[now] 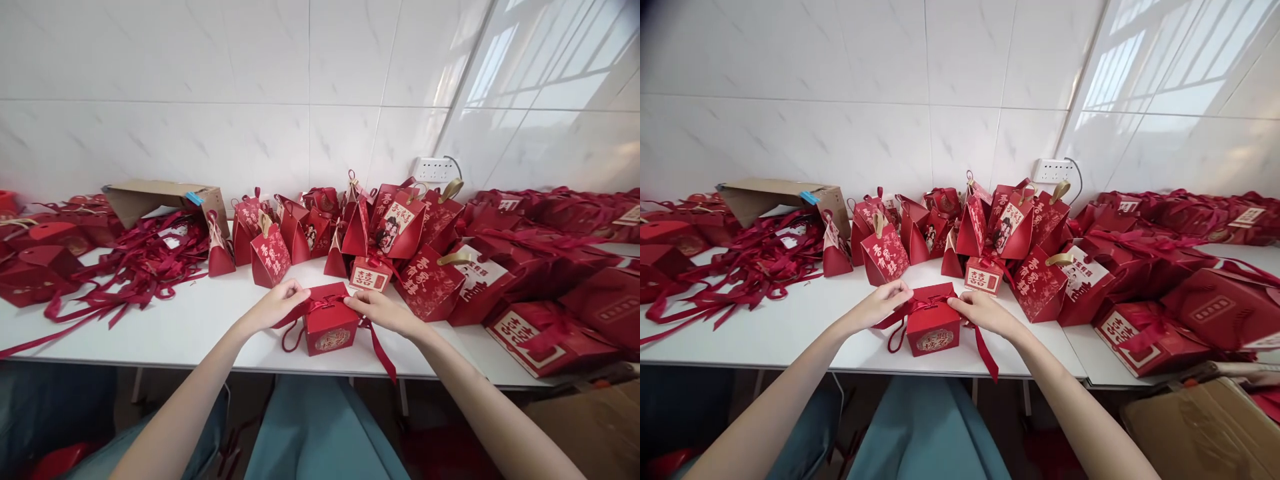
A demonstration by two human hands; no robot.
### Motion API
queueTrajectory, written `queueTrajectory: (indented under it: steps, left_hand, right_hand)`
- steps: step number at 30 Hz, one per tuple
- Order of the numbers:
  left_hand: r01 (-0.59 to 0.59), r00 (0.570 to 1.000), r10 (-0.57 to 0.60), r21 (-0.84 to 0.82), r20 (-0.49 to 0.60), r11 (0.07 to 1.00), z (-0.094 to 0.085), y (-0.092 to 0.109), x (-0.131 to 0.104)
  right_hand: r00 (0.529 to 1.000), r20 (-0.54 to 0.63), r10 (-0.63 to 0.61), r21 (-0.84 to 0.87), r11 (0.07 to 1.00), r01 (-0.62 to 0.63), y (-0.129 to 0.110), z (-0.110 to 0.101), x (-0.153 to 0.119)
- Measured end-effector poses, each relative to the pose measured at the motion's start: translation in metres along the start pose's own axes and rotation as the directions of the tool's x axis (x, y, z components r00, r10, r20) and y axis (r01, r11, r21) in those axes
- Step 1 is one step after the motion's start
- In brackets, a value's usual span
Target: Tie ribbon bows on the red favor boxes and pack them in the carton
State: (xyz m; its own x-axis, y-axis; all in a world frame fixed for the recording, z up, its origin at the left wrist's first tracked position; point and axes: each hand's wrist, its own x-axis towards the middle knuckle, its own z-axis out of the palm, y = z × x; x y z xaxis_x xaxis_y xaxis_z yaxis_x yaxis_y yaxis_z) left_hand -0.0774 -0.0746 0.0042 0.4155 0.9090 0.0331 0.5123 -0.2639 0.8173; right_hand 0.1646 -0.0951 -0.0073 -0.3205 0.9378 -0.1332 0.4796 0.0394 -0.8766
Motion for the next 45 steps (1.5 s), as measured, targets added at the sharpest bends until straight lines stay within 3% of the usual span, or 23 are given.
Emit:
queueTrajectory:
  steps: [5,10,13,17,21,26,31,36,41,45]
  left_hand:
    - [0.088,0.969,-0.068,-0.075,0.238,0.993,-0.004,0.000,-0.012]
    - [0.100,0.951,-0.026,-0.228,0.309,0.969,-0.004,-0.004,-0.020]
    - [0.160,0.940,-0.026,-0.369,0.340,0.916,-0.007,-0.009,-0.020]
    - [0.239,0.945,-0.060,-0.556,0.320,0.796,-0.007,-0.015,-0.018]
    - [0.196,0.972,-0.063,-0.635,0.225,0.747,0.004,-0.021,-0.017]
    - [0.149,0.989,-0.091,-0.690,0.120,0.709,0.024,-0.026,-0.021]
    - [0.115,0.993,-0.095,-0.669,0.066,0.735,0.032,-0.019,-0.027]
    - [0.122,0.988,-0.045,-0.560,0.150,0.820,0.020,-0.007,-0.029]
    - [0.082,0.981,-0.023,-0.298,0.195,0.951,0.005,0.011,-0.034]
    - [0.010,0.993,0.009,-0.160,0.116,0.987,-0.001,0.021,-0.040]
  right_hand:
    - [0.988,0.151,-0.041,0.385,0.923,-0.021,0.007,0.000,-0.003]
    - [0.996,0.052,-0.066,0.594,0.804,0.022,0.007,0.007,-0.009]
    - [0.998,0.014,-0.062,0.588,0.808,0.042,0.010,0.008,-0.011]
    - [0.997,0.015,-0.070,0.476,0.878,0.055,0.016,0.000,-0.012]
    - [0.996,-0.001,-0.087,0.346,0.935,0.082,0.017,-0.007,-0.016]
    - [0.999,0.004,-0.054,0.309,0.950,0.050,0.015,-0.002,-0.029]
    - [0.995,-0.030,-0.096,0.341,0.935,0.100,0.015,-0.001,-0.040]
    - [0.971,-0.045,-0.236,0.294,0.926,0.239,-0.015,-0.007,-0.050]
    - [0.947,-0.073,-0.314,0.116,0.940,0.321,-0.044,0.004,-0.043]
    - [0.931,-0.163,-0.326,0.076,0.937,0.341,-0.038,0.017,-0.027]
